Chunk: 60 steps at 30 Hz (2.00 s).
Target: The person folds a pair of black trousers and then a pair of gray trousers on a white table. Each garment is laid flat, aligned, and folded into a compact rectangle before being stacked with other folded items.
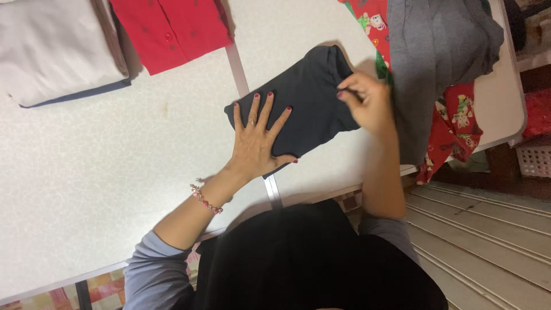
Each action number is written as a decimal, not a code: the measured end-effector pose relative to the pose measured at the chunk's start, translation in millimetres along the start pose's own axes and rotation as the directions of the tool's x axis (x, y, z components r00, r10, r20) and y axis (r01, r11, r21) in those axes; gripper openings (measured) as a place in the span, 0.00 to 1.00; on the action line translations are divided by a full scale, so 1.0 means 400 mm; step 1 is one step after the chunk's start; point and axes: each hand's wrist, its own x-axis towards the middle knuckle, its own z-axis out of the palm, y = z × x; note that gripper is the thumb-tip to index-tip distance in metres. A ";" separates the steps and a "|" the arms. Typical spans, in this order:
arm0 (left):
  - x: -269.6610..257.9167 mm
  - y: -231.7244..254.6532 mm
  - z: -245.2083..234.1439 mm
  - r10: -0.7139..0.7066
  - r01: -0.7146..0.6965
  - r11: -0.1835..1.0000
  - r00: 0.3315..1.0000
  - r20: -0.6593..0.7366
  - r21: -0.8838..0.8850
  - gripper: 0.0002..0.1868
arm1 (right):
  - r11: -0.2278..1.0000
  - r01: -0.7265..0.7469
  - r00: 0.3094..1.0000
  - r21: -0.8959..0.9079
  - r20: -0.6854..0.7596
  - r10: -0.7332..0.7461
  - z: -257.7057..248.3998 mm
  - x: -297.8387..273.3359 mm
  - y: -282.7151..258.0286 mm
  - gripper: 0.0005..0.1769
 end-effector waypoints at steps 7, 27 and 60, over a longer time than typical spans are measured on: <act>0.027 -0.117 -0.075 -0.103 -0.077 0.905 0.914 -0.391 -0.418 0.24 | 0.898 0.125 0.991 -0.421 0.019 -0.129 -0.060 0.073 -0.040 0.06; -0.020 -0.232 -0.027 -0.227 0.202 0.864 0.974 0.003 -0.461 0.05 | 0.654 0.058 0.991 -0.754 -0.033 -0.126 0.035 0.118 0.015 0.13; 0.157 -0.098 0.020 -0.394 0.443 0.863 0.891 0.224 -0.243 0.35 | 0.606 0.037 0.999 -0.794 0.007 -0.052 0.007 0.068 -0.055 0.37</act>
